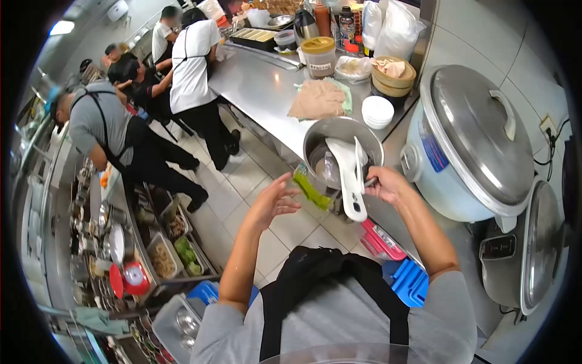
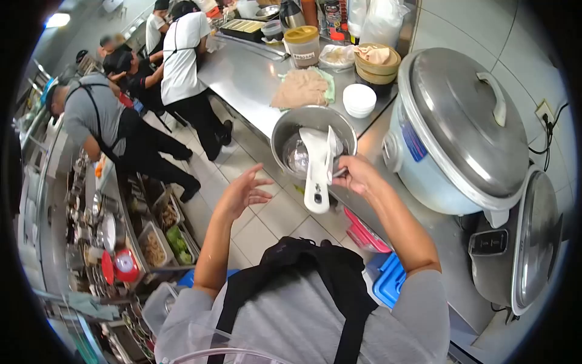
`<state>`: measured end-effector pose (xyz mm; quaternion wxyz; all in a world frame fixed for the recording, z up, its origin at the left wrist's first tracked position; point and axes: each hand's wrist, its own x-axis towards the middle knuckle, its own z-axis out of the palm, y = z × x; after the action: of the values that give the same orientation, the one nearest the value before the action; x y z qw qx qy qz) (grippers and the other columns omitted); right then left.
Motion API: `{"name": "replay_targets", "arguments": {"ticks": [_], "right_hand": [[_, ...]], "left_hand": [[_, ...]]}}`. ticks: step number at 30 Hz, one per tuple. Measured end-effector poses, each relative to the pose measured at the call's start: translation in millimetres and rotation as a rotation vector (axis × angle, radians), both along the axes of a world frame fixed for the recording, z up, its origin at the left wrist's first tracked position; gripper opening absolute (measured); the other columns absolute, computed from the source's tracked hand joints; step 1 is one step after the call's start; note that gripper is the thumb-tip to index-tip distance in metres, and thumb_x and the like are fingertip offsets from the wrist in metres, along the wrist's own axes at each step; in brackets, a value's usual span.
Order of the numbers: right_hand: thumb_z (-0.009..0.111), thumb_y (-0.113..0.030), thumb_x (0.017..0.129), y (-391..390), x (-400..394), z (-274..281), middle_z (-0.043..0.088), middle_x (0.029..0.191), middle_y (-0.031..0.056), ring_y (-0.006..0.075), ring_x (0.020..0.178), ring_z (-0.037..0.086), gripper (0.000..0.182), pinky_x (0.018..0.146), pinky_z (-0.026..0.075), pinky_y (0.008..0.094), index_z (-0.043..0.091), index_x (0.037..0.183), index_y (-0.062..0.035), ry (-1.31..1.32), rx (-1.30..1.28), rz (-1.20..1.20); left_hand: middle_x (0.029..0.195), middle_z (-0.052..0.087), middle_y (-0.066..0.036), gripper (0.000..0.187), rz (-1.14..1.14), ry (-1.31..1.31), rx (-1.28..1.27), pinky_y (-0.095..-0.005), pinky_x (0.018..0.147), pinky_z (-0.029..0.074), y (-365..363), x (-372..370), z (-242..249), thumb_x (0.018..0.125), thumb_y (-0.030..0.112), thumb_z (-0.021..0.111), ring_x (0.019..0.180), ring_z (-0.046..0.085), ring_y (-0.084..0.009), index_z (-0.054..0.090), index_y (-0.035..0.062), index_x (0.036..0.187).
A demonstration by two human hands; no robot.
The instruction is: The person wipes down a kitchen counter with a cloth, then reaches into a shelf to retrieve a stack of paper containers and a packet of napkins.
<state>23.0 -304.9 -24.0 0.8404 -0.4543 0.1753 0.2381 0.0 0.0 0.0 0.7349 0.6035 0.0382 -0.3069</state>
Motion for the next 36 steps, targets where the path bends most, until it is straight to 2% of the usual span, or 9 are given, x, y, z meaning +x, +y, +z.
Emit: {"name": "replay_targets", "arguments": {"ticks": [2, 4, 8, 15, 18, 27, 29, 32, 36], "right_hand": [[0.044, 0.003, 0.073, 13, 14, -6, 0.058, 0.088, 0.019, 0.0287, 0.076, 0.062, 0.024, 0.066, 0.056, 0.0413, 0.049, 0.096, 0.0086, 0.002, 0.039, -0.107], [0.043, 0.004, 0.073, 9, 101, 12, 0.058, 0.088, 0.0191, 0.0284, 0.076, 0.062, 0.022, 0.066, 0.056, 0.0413, 0.048, 0.094, 0.0091, -0.027, -0.047, -0.166], [0.042, 0.004, 0.074, 47, 187, 2, 0.056, 0.092, 0.0208, 0.0291, 0.078, 0.062, 0.022, 0.066, 0.057, 0.0398, 0.047, 0.094, 0.0109, -0.07, -0.021, -0.312], [0.041, 0.004, 0.074, 81, 301, -40, 0.057, 0.089, 0.0217, 0.0324, 0.069, 0.063, 0.024, 0.054, 0.057, 0.0341, 0.045, 0.097, 0.0114, 0.038, -0.009, -0.487], [0.041, 0.001, 0.076, 96, 313, -53, 0.056, 0.093, 0.0201, 0.0298, 0.079, 0.062, 0.022, 0.065, 0.058, 0.0362, 0.044, 0.097, 0.009, 0.106, -0.135, -0.556], [0.041, 0.002, 0.076, 96, 320, -53, 0.056, 0.091, 0.0224, 0.0331, 0.071, 0.063, 0.022, 0.058, 0.059, 0.035, 0.045, 0.096, 0.0112, 0.308, -0.208, -0.598], [0.038, 0.003, 0.076, 103, 320, -32, 0.051, 0.106, 0.0266, 0.035, 0.08, 0.062, 0.036, 0.066, 0.058, 0.0389, 0.038, 0.11, 0.0116, 0.304, -0.243, -0.593], [0.039, 0.005, 0.071, 108, 311, -18, 0.053, 0.099, 0.0296, 0.0418, 0.079, 0.062, 0.037, 0.067, 0.059, 0.0428, 0.038, 0.106, 0.0154, 0.295, -0.131, -0.688], [0.043, 0.003, 0.071, 112, 259, 19, 0.054, 0.094, 0.0288, 0.0421, 0.079, 0.062, 0.031, 0.067, 0.059, 0.0425, 0.04, 0.098, 0.0188, 0.173, -0.17, -0.719]], "left_hand": [[0.107, 0.058, -0.015, 0.046, 0.149, 0.01, 0.05, -0.0346, 0.076, 0.051, 34, -14, -19, 0.09, 0.026, 0.05, 0.082, 0.062, -0.0215, 0.04, 0.0064, 0.13], [0.095, 0.061, -0.011, 0.036, 0.245, 0.086, -0.007, -0.0336, 0.075, 0.051, 48, 48, -59, 0.09, 0.023, 0.05, 0.079, 0.062, -0.0194, 0.047, 0.0028, 0.12], [0.086, 0.06, -0.007, 0.028, 0.195, 0.136, -0.084, -0.0334, 0.075, 0.051, 126, 114, -95, 0.089, 0.019, 0.052, 0.078, 0.061, -0.018, 0.05, 0.0025, 0.112], [0.085, 0.058, -0.006, 0.023, 0.136, -0.043, -0.079, -0.0325, 0.079, 0.05, 113, 302, -80, 0.086, 0.012, 0.056, 0.082, 0.06, -0.0171, 0.051, 0.0007, 0.105], [0.088, 0.057, -0.007, 0.024, 0.027, -0.11, -0.034, -0.0311, 0.08, 0.049, 94, 365, -70, 0.085, 0.01, 0.055, 0.084, 0.059, -0.0169, 0.05, -0.0018, 0.106], [0.095, 0.056, -0.009, 0.027, -0.166, -0.266, -0.09, -0.0266, 0.08, 0.047, 31, 443, -110, 0.083, 0.003, 0.052, 0.088, 0.058, -0.0165, 0.052, -0.005, 0.109], [0.098, 0.058, -0.011, 0.027, -0.157, -0.297, -0.086, -0.0257, 0.081, 0.046, 23, 449, -123, 0.083, 0.001, 0.051, 0.089, 0.058, -0.0175, 0.053, -0.0054, 0.109], [0.1, 0.061, -0.016, 0.027, -0.088, -0.605, 0.319, -0.0274, 0.081, 0.047, 22, 461, -136, 0.083, -0.002, 0.05, 0.092, 0.058, -0.0194, 0.054, -0.0062, 0.109], [0.106, 0.058, -0.019, 0.036, 0.023, -0.877, 0.27, -0.0314, 0.085, 0.047, -7, 470, -152, 0.077, -0.008, 0.047, 0.097, 0.059, -0.0252, 0.051, -0.0063, 0.113]]}}
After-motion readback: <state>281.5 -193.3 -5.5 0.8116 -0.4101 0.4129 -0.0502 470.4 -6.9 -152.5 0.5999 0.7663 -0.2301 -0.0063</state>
